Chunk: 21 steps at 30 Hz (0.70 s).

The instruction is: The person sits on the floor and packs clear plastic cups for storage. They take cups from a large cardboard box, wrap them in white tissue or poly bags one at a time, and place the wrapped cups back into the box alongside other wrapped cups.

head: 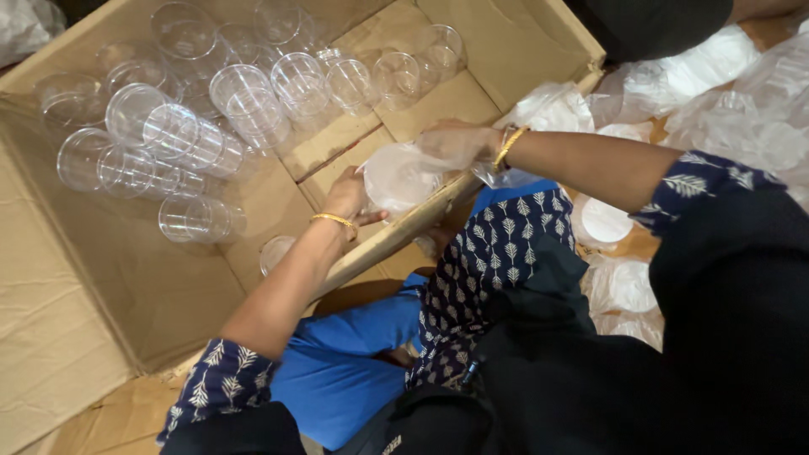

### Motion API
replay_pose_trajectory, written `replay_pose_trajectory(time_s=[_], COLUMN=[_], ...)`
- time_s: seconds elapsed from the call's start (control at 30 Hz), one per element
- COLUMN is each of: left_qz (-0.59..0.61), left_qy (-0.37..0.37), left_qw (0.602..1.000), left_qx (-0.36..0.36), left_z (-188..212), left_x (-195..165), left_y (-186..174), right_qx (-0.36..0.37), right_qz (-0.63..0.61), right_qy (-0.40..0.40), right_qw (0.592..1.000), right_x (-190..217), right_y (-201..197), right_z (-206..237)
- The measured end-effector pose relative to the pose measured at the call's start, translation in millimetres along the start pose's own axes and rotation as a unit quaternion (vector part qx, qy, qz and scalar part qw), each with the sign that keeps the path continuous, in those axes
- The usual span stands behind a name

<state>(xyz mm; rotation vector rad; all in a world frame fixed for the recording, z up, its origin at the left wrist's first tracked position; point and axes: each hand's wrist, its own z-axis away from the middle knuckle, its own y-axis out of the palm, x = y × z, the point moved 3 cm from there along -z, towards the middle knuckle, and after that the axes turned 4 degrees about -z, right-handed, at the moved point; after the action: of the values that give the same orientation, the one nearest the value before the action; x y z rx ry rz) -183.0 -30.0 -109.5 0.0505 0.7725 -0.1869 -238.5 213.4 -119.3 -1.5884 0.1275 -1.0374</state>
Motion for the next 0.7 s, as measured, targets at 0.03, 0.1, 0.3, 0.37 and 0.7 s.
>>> replay_pose_trajectory(time_s=[0.03, 0.1, 0.3, 0.37, 0.7], left_qz=[0.018, 0.05, 0.012, 0.047, 0.016], left_qy=[0.019, 0.059, 0.607, 0.518, 0.663], left_qw=[0.999, 0.995, 0.776, 0.837, 0.748], left_qx=[-0.021, -0.062, -0.171, -0.173, 0.037], left_z=[4, 12, 84, 105, 186], left_x=[-2, -8, -36, -27, -22], left_y=[0, -1, 7, 21, 72], right_qx=[0.003, -0.007, -0.205, -0.289, -0.295], right_qz=[-0.023, -0.114, -0.601, -0.609, -0.619], right_qy=[0.001, 0.024, 0.202, 0.145, 0.125], right_qw=[1.0, 0.993, 0.746, 0.724, 0.717], right_x=[0, 3, 50, 76, 142], right_y=[1, -2, -29, -39, -17], right_z=[0, 0, 20, 46, 164])
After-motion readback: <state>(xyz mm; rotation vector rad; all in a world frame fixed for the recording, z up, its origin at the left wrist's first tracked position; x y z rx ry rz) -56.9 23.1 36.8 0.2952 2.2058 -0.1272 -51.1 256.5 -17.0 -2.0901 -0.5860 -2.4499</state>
